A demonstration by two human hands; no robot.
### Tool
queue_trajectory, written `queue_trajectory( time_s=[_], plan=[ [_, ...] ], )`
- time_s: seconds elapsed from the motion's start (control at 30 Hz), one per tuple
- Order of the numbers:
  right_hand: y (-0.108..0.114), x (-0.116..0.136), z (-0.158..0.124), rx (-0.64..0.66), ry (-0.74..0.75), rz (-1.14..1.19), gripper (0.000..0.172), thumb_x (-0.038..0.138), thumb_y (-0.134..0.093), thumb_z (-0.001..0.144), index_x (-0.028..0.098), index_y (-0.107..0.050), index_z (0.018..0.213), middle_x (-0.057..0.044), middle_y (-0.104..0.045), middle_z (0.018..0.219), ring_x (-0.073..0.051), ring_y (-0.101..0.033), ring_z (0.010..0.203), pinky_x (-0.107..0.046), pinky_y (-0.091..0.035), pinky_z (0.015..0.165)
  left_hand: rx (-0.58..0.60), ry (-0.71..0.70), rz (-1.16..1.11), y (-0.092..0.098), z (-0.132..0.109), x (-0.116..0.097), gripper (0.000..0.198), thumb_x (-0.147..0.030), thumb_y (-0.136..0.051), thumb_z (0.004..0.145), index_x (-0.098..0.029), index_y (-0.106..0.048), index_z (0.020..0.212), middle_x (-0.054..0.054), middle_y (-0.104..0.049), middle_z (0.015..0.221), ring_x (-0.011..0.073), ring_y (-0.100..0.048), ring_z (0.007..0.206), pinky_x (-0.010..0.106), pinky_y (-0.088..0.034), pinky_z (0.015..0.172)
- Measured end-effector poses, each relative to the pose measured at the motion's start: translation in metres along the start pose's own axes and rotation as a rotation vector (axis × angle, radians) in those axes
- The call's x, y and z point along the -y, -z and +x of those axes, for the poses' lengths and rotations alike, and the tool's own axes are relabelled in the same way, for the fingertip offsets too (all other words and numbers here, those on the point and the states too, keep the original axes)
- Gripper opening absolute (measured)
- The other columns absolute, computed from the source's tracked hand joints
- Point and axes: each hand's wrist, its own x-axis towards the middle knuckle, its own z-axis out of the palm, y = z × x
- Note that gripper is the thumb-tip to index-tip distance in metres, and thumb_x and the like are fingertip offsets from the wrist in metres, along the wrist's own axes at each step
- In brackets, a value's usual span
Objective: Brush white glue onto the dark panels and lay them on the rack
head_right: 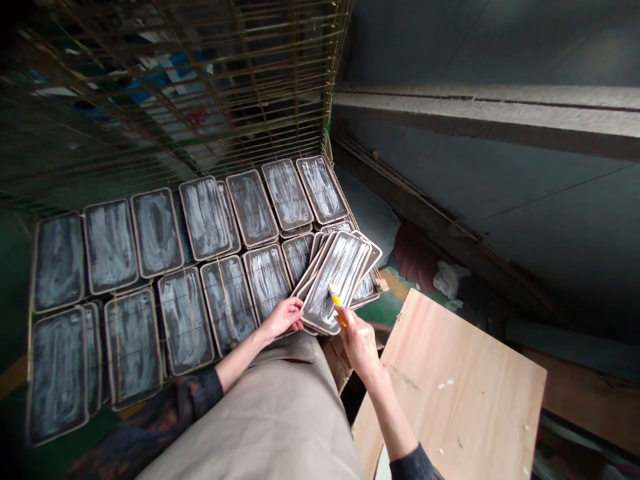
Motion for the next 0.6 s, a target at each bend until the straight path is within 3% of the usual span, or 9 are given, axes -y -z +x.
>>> queue_trajectory(
  time_s=[0.2, 0.33, 0.4, 0.6],
  plan=[
    [-0.001, 0.025, -0.035, 0.075, -0.133, 0.151, 0.025, 0.025, -0.038, 0.093, 0.024, -0.054, 0.112, -0.002, -0.069, 0.085, -0.015, -0.068, 0.074, -0.024, -0.054, 0.066, -0.001, 0.003, 0.005, 0.001, -0.001, 0.001, 0.015, -0.022, -0.057, 0.078, -0.014, -0.048, 0.087, -0.004, -0.055, 0.057, 0.0126, -0.062, 0.048, 0.019, -0.045, 0.043],
    [-0.003, 0.025, -0.029, -0.024, -0.217, 0.252, 0.027, 0.029, -0.036, 0.094, 0.023, -0.053, 0.113, -0.002, -0.068, 0.081, -0.017, -0.068, 0.076, -0.028, -0.054, 0.071, 0.011, -0.011, -0.008, 0.002, -0.004, -0.001, 0.016, -0.022, -0.058, 0.078, -0.014, -0.048, 0.088, -0.004, -0.055, 0.056, 0.0114, -0.062, 0.047, 0.017, -0.043, 0.043],
    [-0.010, 0.025, -0.027, -0.048, -0.213, 0.263, 0.027, 0.030, -0.036, 0.093, 0.023, -0.054, 0.112, -0.003, -0.068, 0.082, -0.017, -0.068, 0.077, -0.029, -0.054, 0.072, 0.014, -0.007, -0.015, 0.002, -0.005, -0.003, 0.016, -0.022, -0.059, 0.078, -0.014, -0.049, 0.088, -0.004, -0.056, 0.057, 0.0104, -0.061, 0.047, 0.016, -0.043, 0.043],
    [-0.026, 0.030, -0.044, 0.039, -0.175, 0.260, 0.025, 0.030, -0.042, 0.092, 0.025, -0.056, 0.112, -0.002, -0.069, 0.092, -0.016, -0.067, 0.081, -0.027, -0.053, 0.074, 0.008, -0.020, 0.023, 0.002, -0.003, -0.001, 0.015, -0.019, -0.057, 0.079, -0.013, -0.050, 0.090, -0.001, -0.059, 0.062, 0.0104, -0.061, 0.048, 0.017, -0.044, 0.043]
  ],
)
